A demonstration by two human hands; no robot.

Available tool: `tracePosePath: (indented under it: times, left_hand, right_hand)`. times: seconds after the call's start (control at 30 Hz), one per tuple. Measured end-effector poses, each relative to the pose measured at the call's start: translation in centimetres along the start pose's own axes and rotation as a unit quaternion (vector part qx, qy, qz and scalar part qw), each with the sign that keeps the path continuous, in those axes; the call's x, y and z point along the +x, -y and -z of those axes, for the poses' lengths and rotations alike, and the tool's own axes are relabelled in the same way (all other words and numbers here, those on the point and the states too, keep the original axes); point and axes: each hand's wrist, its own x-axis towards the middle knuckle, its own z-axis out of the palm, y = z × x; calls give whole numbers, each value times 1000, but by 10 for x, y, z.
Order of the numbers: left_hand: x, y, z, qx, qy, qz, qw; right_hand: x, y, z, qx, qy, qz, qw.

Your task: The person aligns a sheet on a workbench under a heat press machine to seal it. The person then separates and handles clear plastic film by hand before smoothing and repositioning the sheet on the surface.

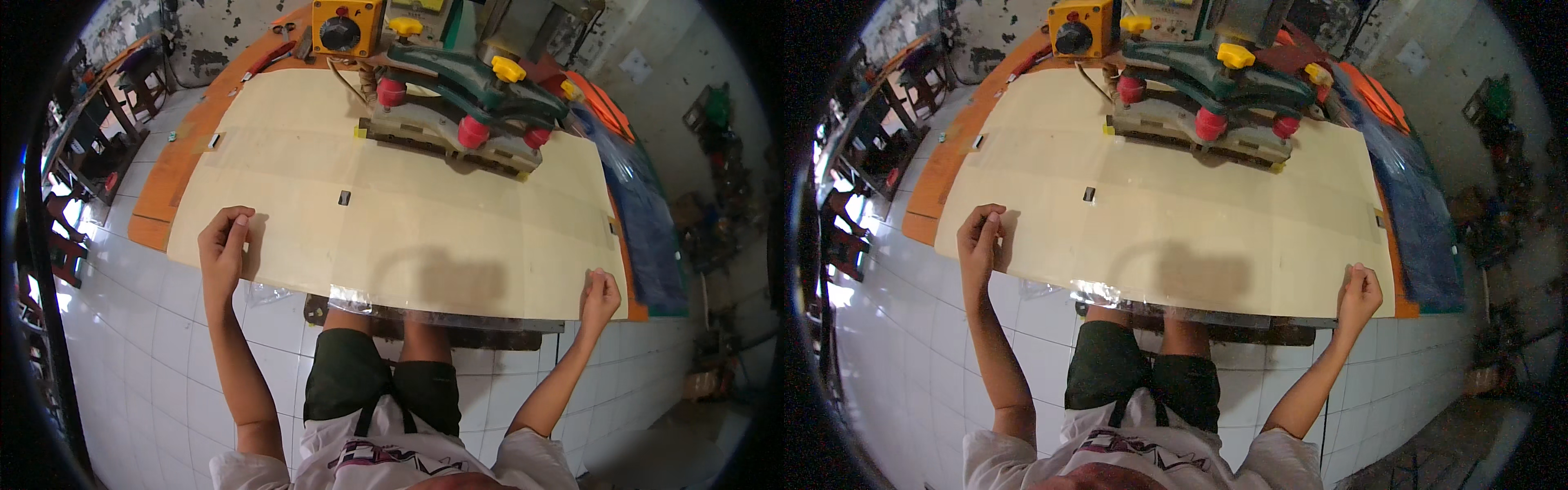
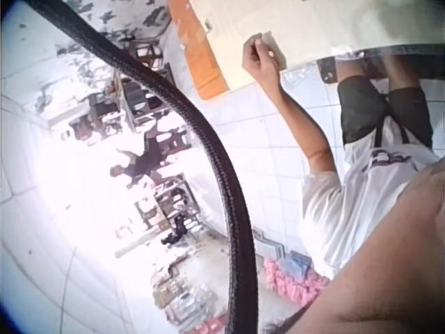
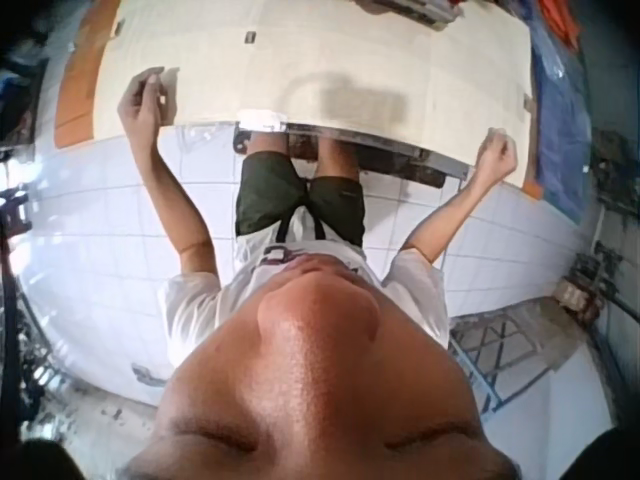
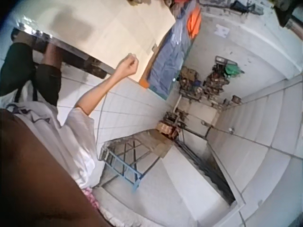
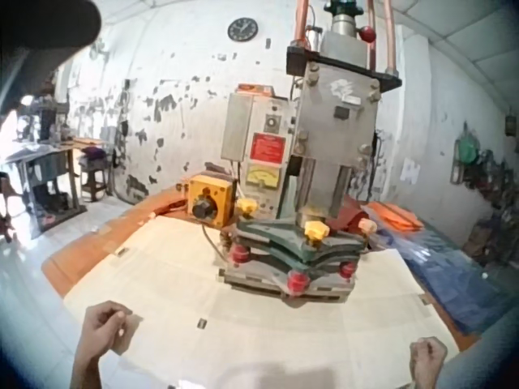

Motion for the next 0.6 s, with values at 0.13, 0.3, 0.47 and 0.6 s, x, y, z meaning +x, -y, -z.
tracePosePath:
  times: [0.13,0.3,0.47,0.6]
  left_hand:
    - [-2,-4,2,6,17,7,1000]
    - [-3,0,4,0,17,-4,1000]
    - [-4,-4,5,8,21,-10,1000]
    - [-4,7,5,-22,19,-18,999]
  right_hand:
    - [8,4,0,-86,3,56,995]
    - [60,2,-4,-269,-26,96,958]
    - [84,1,-21,-391,15,-14,920]
    - [79,-7,-31,-492,5,-28,870]
